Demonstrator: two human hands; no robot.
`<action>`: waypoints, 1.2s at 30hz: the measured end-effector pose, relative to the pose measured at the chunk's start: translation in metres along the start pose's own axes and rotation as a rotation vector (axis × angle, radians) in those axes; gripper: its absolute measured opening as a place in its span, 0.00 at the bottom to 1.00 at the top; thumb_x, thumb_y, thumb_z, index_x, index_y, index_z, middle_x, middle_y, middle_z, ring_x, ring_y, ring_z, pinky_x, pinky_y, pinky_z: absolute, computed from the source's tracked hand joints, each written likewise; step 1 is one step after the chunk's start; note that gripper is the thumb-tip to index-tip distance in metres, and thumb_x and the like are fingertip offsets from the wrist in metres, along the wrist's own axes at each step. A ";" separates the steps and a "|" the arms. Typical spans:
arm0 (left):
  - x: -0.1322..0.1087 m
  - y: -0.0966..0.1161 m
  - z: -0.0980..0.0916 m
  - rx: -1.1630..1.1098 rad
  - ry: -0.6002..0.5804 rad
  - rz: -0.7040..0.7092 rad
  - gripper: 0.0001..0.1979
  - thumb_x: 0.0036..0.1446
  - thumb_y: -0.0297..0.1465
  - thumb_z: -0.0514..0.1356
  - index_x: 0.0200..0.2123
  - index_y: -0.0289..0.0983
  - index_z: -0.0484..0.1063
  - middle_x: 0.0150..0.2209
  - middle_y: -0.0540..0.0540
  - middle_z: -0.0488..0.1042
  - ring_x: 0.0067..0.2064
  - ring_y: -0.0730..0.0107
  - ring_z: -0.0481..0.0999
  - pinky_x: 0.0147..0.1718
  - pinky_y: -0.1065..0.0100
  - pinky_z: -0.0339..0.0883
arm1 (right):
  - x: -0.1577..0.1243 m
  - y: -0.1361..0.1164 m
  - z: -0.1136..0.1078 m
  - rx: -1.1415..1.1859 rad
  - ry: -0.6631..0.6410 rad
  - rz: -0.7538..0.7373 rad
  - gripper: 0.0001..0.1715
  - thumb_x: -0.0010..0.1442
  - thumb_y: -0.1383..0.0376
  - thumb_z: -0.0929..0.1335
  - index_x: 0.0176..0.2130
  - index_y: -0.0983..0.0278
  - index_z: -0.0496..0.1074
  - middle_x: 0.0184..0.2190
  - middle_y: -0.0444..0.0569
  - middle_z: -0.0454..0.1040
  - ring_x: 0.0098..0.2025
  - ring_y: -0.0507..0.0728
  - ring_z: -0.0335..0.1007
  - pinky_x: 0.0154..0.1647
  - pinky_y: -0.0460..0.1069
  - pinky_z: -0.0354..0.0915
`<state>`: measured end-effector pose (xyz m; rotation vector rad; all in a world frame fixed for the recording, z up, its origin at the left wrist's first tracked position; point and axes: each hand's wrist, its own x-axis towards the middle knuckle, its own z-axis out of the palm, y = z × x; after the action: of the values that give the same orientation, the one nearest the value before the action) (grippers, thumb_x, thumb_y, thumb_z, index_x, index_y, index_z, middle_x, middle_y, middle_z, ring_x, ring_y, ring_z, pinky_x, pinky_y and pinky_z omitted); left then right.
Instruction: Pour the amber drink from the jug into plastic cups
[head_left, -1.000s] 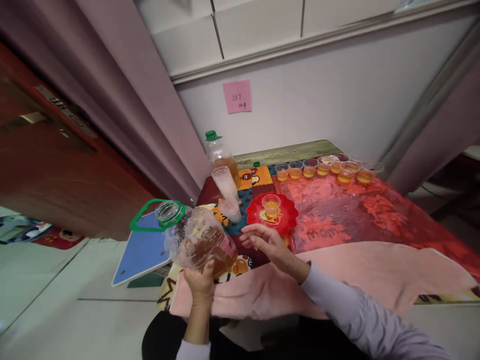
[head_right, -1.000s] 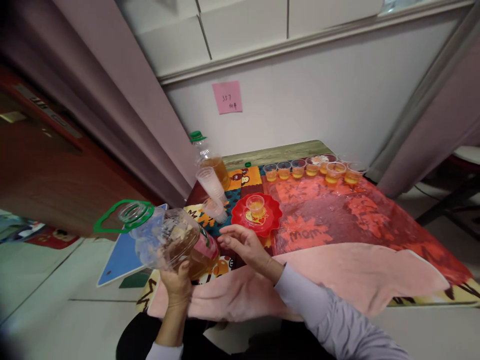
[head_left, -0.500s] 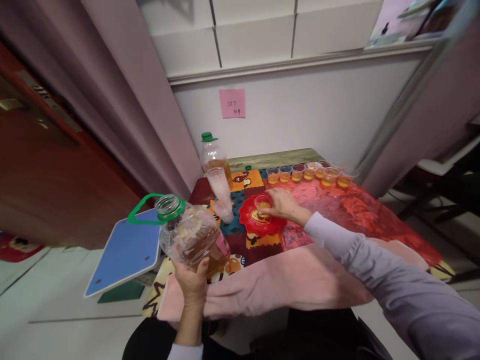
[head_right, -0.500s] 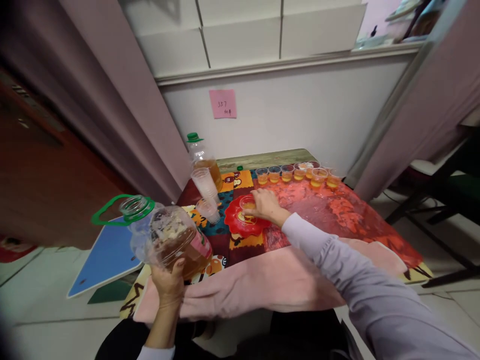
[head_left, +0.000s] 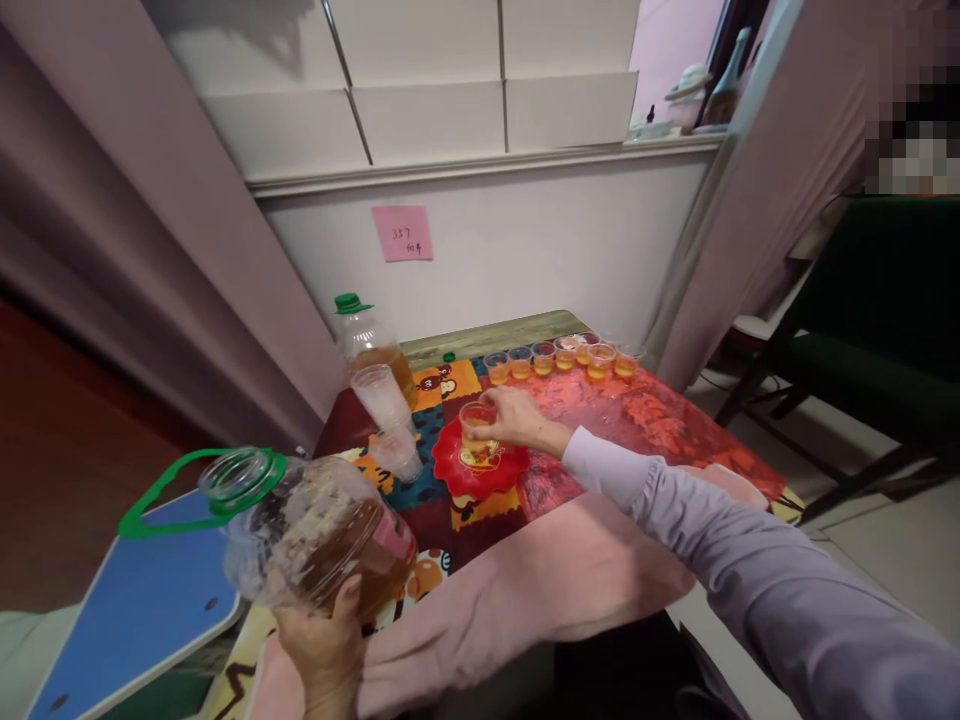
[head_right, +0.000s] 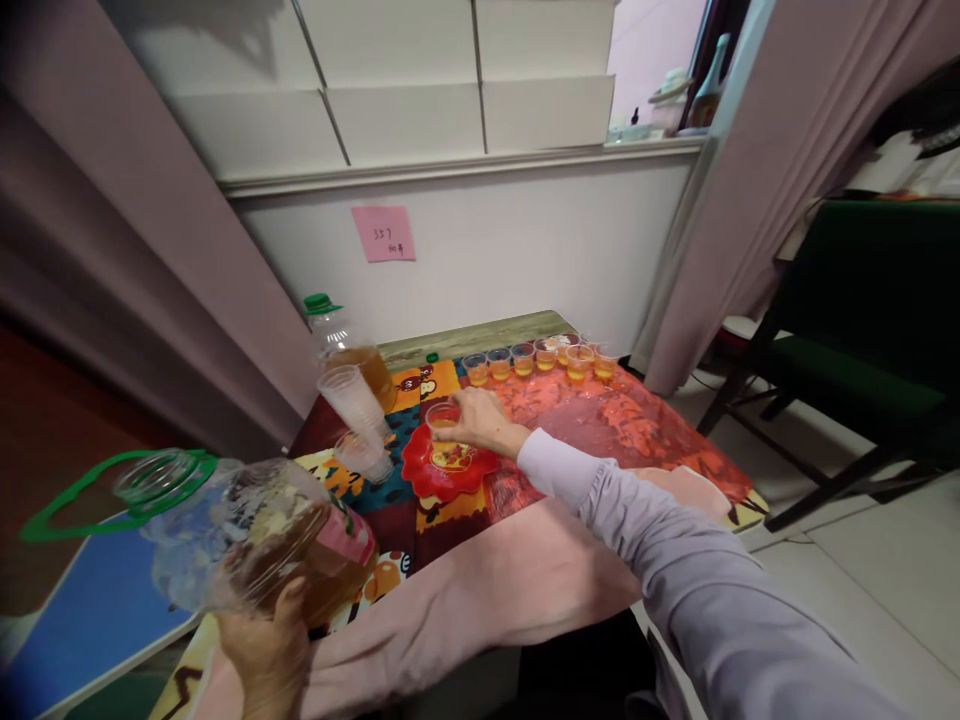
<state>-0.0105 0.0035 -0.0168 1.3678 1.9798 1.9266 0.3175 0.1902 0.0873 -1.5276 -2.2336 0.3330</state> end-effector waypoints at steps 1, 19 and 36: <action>0.001 -0.002 -0.001 0.005 -0.003 0.011 0.59 0.43 0.66 0.72 0.68 0.33 0.67 0.62 0.30 0.75 0.68 0.35 0.73 0.73 0.35 0.59 | 0.003 0.011 -0.003 0.044 0.036 0.011 0.36 0.61 0.41 0.78 0.54 0.65 0.80 0.52 0.60 0.83 0.54 0.66 0.80 0.57 0.56 0.70; 0.008 -0.015 -0.008 0.037 -0.019 0.022 0.50 0.43 0.62 0.73 0.62 0.40 0.72 0.58 0.34 0.77 0.68 0.29 0.72 0.74 0.29 0.58 | 0.034 0.225 -0.047 -0.329 0.250 0.433 0.35 0.61 0.40 0.74 0.52 0.65 0.81 0.69 0.66 0.68 0.73 0.76 0.56 0.76 0.73 0.46; -0.005 -0.008 -0.004 0.005 0.008 0.028 0.47 0.44 0.64 0.72 0.57 0.36 0.75 0.53 0.36 0.80 0.62 0.40 0.78 0.71 0.41 0.65 | 0.040 0.178 -0.055 -0.226 0.424 0.232 0.35 0.68 0.46 0.71 0.60 0.69 0.78 0.69 0.72 0.70 0.71 0.76 0.64 0.72 0.70 0.57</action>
<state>-0.0145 -0.0010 -0.0252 1.3983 1.9805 1.9430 0.4782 0.2911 0.0695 -1.7828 -1.8141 -0.1741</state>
